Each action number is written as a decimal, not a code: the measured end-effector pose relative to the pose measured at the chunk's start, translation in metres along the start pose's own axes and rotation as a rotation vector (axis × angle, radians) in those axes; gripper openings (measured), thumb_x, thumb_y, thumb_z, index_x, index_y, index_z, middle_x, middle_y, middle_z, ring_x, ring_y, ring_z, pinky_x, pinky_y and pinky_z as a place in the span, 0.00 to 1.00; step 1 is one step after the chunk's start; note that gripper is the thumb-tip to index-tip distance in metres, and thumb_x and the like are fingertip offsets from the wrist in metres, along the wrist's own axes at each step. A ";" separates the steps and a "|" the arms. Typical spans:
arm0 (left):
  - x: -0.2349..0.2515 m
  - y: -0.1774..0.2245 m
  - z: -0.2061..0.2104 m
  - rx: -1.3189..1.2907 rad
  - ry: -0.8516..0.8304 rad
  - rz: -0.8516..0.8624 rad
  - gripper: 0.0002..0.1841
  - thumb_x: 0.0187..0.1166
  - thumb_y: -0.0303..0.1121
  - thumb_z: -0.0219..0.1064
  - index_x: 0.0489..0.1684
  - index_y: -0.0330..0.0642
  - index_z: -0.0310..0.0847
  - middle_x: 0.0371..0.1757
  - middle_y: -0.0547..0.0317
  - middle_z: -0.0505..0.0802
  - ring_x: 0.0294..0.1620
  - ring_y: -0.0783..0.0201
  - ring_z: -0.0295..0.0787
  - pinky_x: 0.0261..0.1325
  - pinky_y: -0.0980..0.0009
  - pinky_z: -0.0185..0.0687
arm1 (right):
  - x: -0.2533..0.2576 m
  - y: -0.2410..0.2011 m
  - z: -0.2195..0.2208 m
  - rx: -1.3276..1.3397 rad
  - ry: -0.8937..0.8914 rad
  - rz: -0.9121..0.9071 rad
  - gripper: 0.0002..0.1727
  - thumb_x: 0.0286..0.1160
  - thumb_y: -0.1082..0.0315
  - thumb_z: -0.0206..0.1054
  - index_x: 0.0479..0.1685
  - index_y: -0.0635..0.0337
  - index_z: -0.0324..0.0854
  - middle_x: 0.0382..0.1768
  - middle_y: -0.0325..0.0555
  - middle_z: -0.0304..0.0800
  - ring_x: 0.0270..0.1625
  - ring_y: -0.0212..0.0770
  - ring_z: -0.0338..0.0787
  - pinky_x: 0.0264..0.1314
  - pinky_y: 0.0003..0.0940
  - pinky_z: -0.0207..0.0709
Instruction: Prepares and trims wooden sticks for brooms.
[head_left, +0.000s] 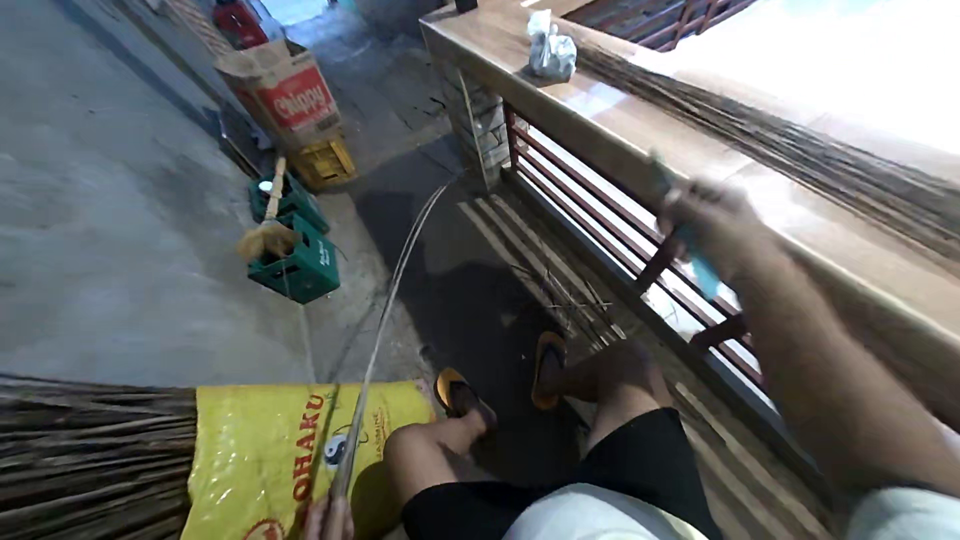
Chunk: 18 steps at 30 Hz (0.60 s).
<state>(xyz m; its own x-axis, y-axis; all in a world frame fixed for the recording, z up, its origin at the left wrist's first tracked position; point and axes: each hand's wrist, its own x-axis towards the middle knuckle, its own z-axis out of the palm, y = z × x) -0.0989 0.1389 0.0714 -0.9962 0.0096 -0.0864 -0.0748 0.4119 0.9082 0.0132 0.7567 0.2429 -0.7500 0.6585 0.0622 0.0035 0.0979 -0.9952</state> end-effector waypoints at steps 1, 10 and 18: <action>0.016 0.027 0.013 -0.066 0.030 0.069 0.17 0.87 0.36 0.50 0.60 0.32 0.74 0.27 0.72 0.80 0.22 0.80 0.75 0.28 0.81 0.76 | -0.019 0.016 0.024 0.067 -0.080 0.035 0.08 0.90 0.67 0.54 0.53 0.59 0.77 0.22 0.37 0.86 0.13 0.28 0.79 0.11 0.24 0.75; 0.087 0.266 0.111 -0.662 0.176 0.346 0.10 0.93 0.33 0.44 0.49 0.48 0.73 0.24 0.73 0.81 0.17 0.79 0.77 0.23 0.84 0.78 | -0.151 0.095 0.184 0.493 -0.708 0.379 0.12 0.86 0.63 0.59 0.56 0.60 0.80 0.25 0.35 0.89 0.17 0.27 0.82 0.17 0.22 0.77; 0.058 0.243 0.226 -1.148 0.066 0.064 0.17 0.96 0.42 0.40 0.44 0.49 0.75 0.27 0.68 0.86 0.31 0.70 0.88 0.39 0.72 0.89 | -0.151 0.104 0.195 0.717 -0.197 0.377 0.13 0.83 0.69 0.61 0.62 0.62 0.75 0.50 0.45 0.91 0.24 0.31 0.88 0.21 0.26 0.83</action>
<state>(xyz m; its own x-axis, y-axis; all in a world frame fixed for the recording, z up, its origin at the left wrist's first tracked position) -0.1644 0.4454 0.1949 -0.9975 -0.0610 -0.0362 0.0131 -0.6601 0.7510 -0.0023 0.5219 0.1149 -0.8852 0.4026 -0.2332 -0.0943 -0.6461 -0.7574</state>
